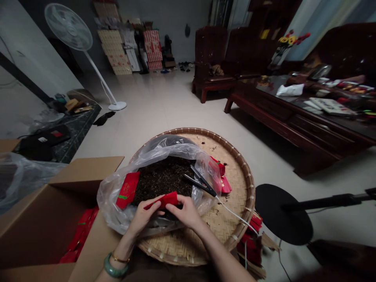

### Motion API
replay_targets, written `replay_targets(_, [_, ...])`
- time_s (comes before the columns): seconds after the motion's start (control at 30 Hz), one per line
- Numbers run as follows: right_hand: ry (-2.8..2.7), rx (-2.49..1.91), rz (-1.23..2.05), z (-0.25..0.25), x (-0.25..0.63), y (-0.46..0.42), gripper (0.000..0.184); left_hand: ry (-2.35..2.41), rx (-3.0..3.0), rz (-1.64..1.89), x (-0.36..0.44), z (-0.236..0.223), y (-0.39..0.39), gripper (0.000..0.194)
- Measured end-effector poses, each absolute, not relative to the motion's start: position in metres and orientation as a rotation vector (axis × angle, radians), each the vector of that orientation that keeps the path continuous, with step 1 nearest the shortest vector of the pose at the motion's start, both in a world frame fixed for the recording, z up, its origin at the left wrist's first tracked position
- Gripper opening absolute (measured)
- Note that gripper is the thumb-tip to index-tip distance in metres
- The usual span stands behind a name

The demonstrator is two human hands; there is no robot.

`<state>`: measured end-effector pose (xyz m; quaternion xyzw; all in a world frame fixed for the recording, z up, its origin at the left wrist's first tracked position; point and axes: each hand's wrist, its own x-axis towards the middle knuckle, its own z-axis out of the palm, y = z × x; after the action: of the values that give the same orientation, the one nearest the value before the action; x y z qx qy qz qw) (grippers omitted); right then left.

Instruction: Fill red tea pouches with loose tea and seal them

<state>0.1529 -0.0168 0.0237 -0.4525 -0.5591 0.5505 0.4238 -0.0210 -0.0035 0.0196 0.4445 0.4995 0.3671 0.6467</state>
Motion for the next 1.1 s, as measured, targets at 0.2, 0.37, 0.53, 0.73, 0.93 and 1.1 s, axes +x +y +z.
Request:
replay_targets(0.2, [-1.313,-0.937,1.792,0.018,0.152,-0.014,0.053,1.167,1.323,0.754,-0.027,0.022,0.002,0.041])
replay_targets(0.37, [-1.333,-0.968,1.837,0.025,0.156,-0.013,0.059,1.375,1.473,0.910,-0.034,0.018,0.005,0.039])
replay_targets(0.53, [-1.372,-1.039,1.760,0.023,0.152,-0.014,0.060,1.391,2.314,1.007,-0.031,0.019,-0.005,0.053])
replay_targets(0.73, [-1.491,-1.111,1.665,0.023,0.144,-0.018,0.059,1.189,2.525,0.812,-0.023,0.014,-0.013,0.053])
replay_targets(0.93, [-1.389,-1.079,1.470,0.037,0.158,-0.014,0.049,1.256,2.393,1.017,-0.027,0.014,-0.005,0.041])
replay_targets(1.1, [-1.721,-1.393,0.983,0.021,0.169,0.001,0.032,1.490,2.179,1.152,-0.042,0.021,0.005,0.032])
